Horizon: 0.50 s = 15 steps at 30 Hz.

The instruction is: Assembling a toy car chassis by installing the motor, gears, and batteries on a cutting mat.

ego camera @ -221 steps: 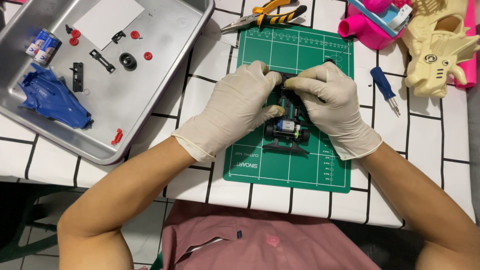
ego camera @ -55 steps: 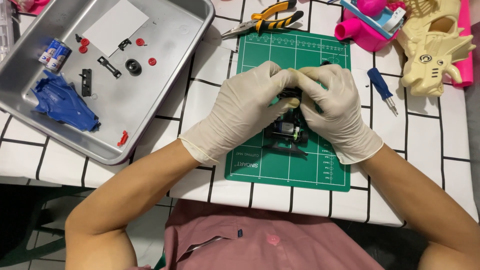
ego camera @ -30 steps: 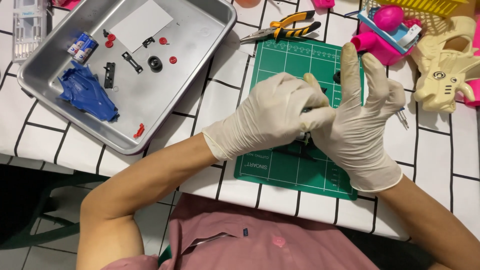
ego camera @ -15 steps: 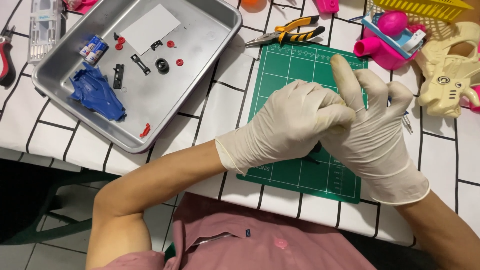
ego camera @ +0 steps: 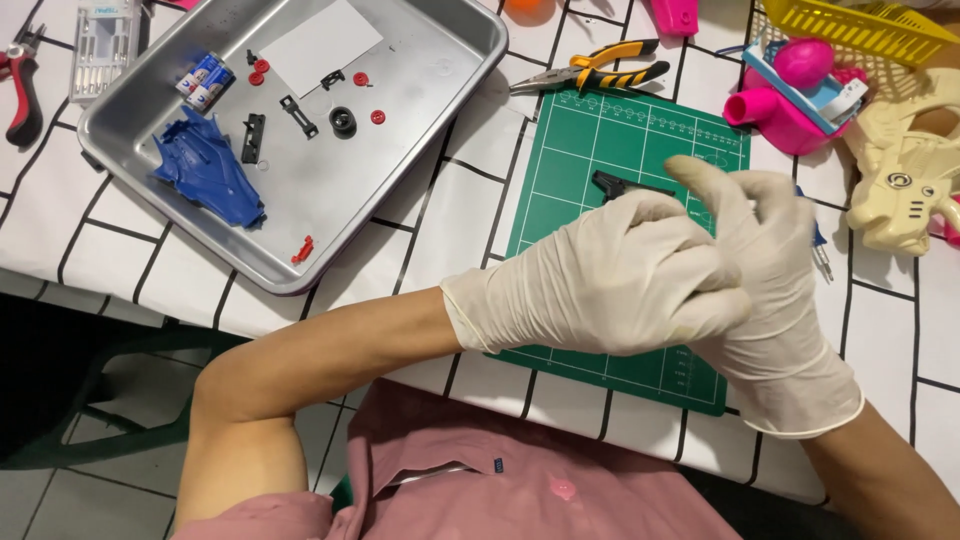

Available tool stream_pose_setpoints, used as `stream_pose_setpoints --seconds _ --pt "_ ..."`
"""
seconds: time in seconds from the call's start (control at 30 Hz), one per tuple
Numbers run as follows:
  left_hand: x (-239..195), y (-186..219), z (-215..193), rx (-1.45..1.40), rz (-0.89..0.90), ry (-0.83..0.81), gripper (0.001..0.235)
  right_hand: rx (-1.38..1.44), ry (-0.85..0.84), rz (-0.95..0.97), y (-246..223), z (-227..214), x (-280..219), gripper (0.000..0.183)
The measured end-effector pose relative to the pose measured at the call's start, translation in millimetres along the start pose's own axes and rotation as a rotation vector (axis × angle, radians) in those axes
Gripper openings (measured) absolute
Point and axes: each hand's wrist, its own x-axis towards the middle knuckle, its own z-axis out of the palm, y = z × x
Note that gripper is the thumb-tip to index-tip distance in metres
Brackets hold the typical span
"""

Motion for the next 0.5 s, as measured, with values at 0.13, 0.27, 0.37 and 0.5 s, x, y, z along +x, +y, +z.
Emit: stream_pose_setpoints --seconds 0.13,0.27,0.37,0.5 --pt "-5.7 5.6 7.1 0.021 -0.133 -0.027 0.024 1.063 0.001 0.832 -1.2 -0.8 -5.9 0.040" --pt "-5.9 8.0 8.1 0.048 -0.272 -0.114 0.021 0.216 0.069 0.109 23.8 27.6 -24.5 0.028" --pt "5.6 4.3 -10.4 0.053 -0.290 -0.102 0.004 0.129 0.155 -0.020 23.7 19.9 -13.7 0.016" --pt "-1.5 -63.1 -82.8 0.071 -0.320 -0.349 0.027 0.224 0.193 -0.075 37.9 9.5 -19.4 0.005"
